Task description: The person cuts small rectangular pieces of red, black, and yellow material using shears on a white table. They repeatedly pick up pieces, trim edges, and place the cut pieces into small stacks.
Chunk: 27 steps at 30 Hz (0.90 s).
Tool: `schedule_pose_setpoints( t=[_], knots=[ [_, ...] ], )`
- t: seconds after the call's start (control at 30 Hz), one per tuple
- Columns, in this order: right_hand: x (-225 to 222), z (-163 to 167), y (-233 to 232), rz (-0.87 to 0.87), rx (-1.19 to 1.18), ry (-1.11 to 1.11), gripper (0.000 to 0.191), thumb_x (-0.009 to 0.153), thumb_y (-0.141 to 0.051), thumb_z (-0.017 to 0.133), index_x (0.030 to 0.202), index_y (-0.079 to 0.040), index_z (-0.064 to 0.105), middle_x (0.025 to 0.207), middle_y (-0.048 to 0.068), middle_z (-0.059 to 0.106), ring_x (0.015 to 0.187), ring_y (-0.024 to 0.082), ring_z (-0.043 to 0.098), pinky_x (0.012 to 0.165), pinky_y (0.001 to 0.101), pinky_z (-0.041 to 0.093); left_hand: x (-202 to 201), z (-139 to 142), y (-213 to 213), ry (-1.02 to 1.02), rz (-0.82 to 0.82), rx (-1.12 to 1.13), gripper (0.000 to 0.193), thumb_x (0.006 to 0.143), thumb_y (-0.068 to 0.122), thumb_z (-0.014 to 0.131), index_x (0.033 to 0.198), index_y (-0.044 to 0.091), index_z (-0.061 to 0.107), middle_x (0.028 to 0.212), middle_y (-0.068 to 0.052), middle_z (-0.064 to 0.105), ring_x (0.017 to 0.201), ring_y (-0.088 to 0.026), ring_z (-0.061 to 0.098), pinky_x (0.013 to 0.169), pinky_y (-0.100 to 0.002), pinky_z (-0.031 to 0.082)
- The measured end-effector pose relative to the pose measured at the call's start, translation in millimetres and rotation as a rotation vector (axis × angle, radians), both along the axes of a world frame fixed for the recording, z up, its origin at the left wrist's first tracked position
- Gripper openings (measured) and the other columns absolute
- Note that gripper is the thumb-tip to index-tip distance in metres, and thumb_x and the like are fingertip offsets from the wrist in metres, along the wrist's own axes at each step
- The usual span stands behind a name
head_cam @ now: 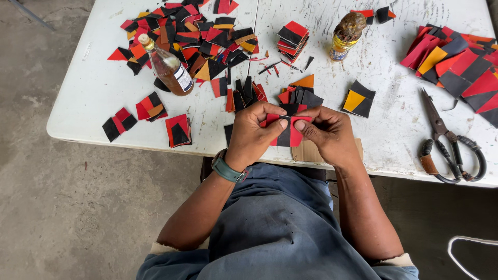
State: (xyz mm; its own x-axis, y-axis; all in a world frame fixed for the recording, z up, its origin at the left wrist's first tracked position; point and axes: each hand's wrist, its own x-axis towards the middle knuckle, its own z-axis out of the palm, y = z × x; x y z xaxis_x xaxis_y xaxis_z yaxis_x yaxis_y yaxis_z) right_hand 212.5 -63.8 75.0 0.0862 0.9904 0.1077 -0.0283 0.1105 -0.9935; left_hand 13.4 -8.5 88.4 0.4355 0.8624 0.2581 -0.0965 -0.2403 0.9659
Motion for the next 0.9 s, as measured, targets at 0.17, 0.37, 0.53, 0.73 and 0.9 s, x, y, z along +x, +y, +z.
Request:
schedule_pose_setpoints(
  t=[0.17,0.37,0.53,0.73,0.9],
  knots=[
    [0,-4,-1,-0.010,0.022,-0.018,0.014,0.094,-0.007,0.077,0.104,0.002,0.073,0.084,0.004,0.073,0.074,0.005,0.062,0.068,0.0209,0.052,1,0,-2,0.031,0.030,0.004,0.018,0.092,0.004,0.074,0.108,-0.002,0.069,0.088,-0.005,0.073,0.079,-0.003,0.064,0.070,-0.021,0.053],
    [-3,-3,-1,-0.042,0.050,0.012,0.014,0.094,-0.005,0.076,0.105,0.002,0.073,0.086,0.004,0.073,0.075,0.005,0.064,0.069,0.0212,0.054,3,3,0,0.030,0.036,-0.008,0.017,0.092,0.006,0.074,0.107,-0.002,0.072,0.084,-0.002,0.073,0.076,-0.001,0.064,0.067,-0.019,0.052],
    [-4,-3,-3,-0.052,0.062,-0.038,0.013,0.094,-0.005,0.077,0.105,0.002,0.074,0.086,0.004,0.073,0.076,0.004,0.062,0.068,0.0199,0.052,4,3,-1,0.053,0.051,0.029,0.016,0.093,0.006,0.074,0.106,-0.001,0.072,0.081,-0.003,0.073,0.072,-0.001,0.062,0.062,-0.020,0.051],
    [-13,-8,-6,-0.128,0.085,-0.149,0.011,0.095,-0.006,0.077,0.103,0.001,0.075,0.082,0.003,0.071,0.072,0.004,0.058,0.063,0.0193,0.047,7,5,-4,0.057,0.059,0.010,0.013,0.091,0.005,0.075,0.102,-0.001,0.073,0.083,-0.004,0.074,0.072,-0.003,0.063,0.061,-0.021,0.052],
    [-34,-14,-3,-0.268,0.152,-0.236,0.011,0.099,-0.005,0.077,0.104,0.003,0.072,0.085,0.005,0.071,0.072,0.006,0.055,0.063,0.0221,0.046,7,4,-7,0.176,0.212,0.261,0.016,0.092,0.003,0.075,0.108,0.001,0.072,0.096,-0.009,0.077,0.083,-0.009,0.071,0.073,-0.025,0.057]
  ],
)
